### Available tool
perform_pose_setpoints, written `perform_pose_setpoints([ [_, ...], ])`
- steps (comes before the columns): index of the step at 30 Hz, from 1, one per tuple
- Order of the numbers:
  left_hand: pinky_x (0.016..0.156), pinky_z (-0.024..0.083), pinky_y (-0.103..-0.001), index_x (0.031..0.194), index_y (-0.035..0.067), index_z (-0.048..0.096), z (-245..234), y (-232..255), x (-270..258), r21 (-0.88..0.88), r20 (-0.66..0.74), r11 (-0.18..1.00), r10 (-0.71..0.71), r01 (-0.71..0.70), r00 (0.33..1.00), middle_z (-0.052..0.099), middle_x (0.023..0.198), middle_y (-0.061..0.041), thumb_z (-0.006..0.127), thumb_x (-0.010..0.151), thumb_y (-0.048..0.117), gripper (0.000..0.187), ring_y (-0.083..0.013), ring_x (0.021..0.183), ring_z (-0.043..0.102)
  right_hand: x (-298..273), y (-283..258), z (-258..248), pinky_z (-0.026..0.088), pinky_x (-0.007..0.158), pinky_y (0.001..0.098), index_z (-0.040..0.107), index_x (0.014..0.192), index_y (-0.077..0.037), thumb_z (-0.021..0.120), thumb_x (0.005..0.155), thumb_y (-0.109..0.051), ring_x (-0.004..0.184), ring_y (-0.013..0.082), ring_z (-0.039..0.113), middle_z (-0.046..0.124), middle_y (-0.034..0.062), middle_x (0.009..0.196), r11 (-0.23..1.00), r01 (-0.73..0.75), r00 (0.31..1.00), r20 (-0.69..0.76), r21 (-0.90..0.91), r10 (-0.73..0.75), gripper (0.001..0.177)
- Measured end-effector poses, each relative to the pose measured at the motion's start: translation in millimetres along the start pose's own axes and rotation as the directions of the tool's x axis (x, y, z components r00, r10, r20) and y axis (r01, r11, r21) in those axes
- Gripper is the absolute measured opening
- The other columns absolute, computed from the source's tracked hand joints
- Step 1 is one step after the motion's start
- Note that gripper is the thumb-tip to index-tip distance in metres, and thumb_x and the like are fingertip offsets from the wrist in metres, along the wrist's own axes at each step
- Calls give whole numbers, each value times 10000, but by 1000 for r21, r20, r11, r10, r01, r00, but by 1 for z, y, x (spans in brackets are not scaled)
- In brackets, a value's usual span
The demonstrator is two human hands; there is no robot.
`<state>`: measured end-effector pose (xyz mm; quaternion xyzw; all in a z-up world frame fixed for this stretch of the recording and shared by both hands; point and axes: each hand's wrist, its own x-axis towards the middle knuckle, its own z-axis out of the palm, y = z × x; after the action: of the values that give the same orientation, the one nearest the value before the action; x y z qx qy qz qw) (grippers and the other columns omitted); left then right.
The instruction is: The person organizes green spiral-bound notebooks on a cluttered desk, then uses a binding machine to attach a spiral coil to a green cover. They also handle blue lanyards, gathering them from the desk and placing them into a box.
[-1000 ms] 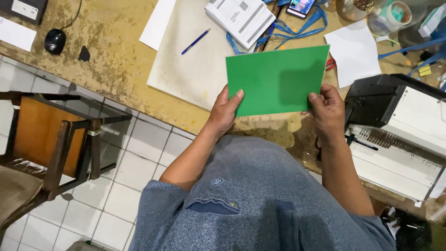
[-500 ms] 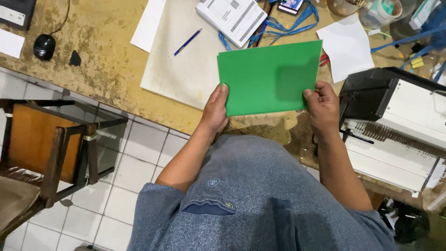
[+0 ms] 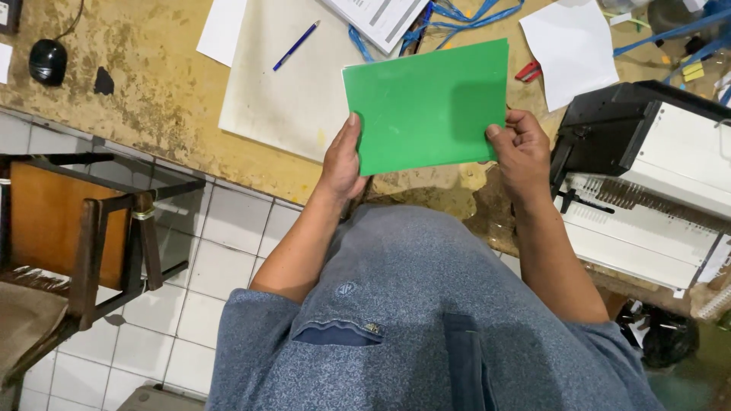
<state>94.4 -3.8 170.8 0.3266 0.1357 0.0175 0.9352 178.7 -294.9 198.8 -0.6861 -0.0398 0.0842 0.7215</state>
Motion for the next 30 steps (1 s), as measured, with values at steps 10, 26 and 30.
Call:
perform_pose_setpoints([
  [10,944,609,-579,1366,149,592,-8,-9,5,-7,-30,1000,-10,10,1000,713,1250,-209,616,1023,217,351,-339,1102,725,-2,2,2,641,565,300,575,1257,-11,689,1051,-86,642,172,708,690,121,828,1000,-19,1000,-5,8,19,247],
  [26,960,593,-472,1348,123,611,-2,-14,-2,306,73,941,128,-144,989,750,1130,-159,553,1096,271,298,-203,1049,714,-4,1,-6,669,634,317,495,1333,-31,649,1057,-69,742,200,735,692,136,1008,997,-16,998,56,77,12,319],
  [30,976,584,-474,1368,128,597,4,-9,-5,292,93,946,116,-139,989,747,1137,-160,553,1095,259,307,-202,1050,715,-4,10,-11,660,631,304,497,1334,-40,655,1055,-76,745,187,730,698,133,1024,998,-9,999,47,64,6,322],
])
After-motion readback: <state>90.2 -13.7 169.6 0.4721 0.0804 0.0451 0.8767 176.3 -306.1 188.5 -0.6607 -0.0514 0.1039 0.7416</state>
